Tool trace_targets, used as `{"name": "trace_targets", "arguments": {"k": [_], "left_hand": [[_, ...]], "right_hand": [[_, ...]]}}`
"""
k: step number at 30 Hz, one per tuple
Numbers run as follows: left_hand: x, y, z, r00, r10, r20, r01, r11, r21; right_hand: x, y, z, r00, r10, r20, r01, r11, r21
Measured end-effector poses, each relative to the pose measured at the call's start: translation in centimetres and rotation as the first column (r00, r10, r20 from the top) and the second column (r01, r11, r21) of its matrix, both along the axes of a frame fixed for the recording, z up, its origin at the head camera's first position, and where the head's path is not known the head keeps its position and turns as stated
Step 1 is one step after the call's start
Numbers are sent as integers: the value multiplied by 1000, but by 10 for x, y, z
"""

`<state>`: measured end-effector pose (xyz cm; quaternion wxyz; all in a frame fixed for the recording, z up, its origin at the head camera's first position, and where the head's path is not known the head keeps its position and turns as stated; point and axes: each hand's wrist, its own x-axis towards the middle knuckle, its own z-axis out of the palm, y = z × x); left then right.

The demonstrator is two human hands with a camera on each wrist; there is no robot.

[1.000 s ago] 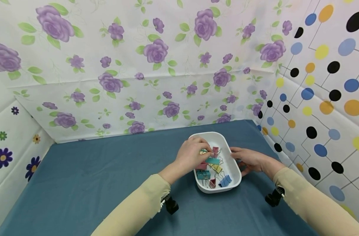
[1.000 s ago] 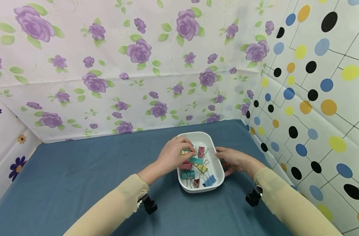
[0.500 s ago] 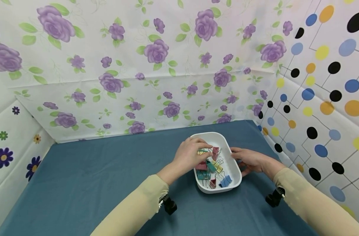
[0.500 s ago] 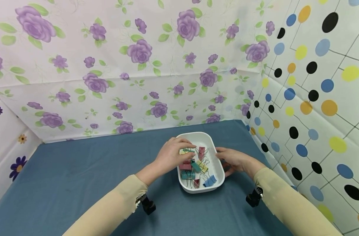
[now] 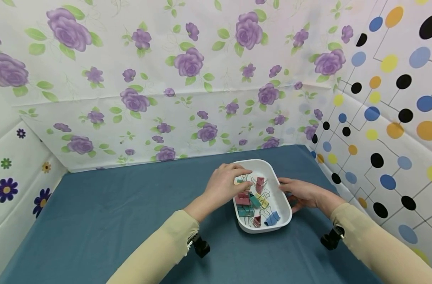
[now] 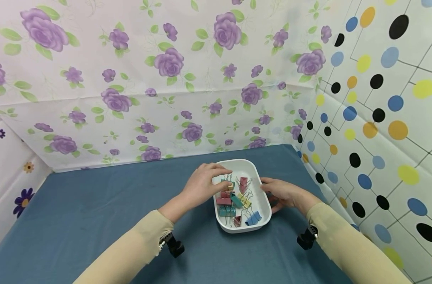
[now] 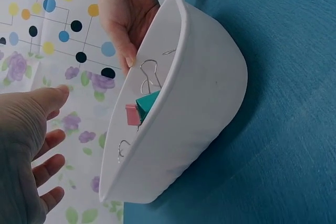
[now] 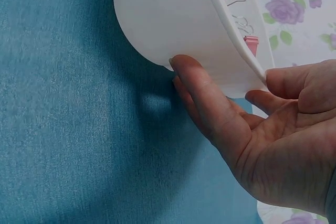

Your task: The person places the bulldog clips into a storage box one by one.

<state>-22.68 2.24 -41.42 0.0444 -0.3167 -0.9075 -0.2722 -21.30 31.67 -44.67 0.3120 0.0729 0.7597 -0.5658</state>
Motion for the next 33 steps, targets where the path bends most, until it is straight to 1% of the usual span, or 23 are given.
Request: {"name": "trace_targets", "arguments": {"k": [4,8,12,15,17,21,24,26,29,31,33], "left_hand": [[0,-6,2,1000,11,26,-11,1000,-2],[0,-15,5,998,34,45,-32,998,-46],[0,-29,6,998,53,21,-51,995,-91],[2,-43,5,997,76,-3,-76,991,-114],[3,-54,3,995,96,-8,-96,987,-127],[7,-79,-2,990,141,10,-139,983,-121],[9,-96,-6,985,172,7,-170,979,-115],[11,-107,-8,982,187,-7,-186,975,-120],[16,-120,-10,979,204,-31,-206,970,-127],[19,-128,-11,975,214,-53,-220,965,-141],[22,-136,-12,971,226,-75,-236,959,-160]], "right_hand": [[0,0,0,1000,5,-3,-5,1000,2],[0,0,-1,1000,23,-13,-22,1000,7],[0,0,-3,999,24,-30,-23,1000,21],[-1,0,-5,999,12,-40,-11,999,35],[0,1,-7,998,27,-53,-25,999,44],[0,4,-8,997,38,-72,-34,997,63],[1,5,-7,995,48,-91,-41,996,83],[2,6,-6,991,68,-115,-55,992,112],[4,6,-4,980,102,-170,-70,981,183],[5,6,-4,967,136,-217,-78,964,254],[6,6,-2,949,175,-263,-81,940,332]]}}
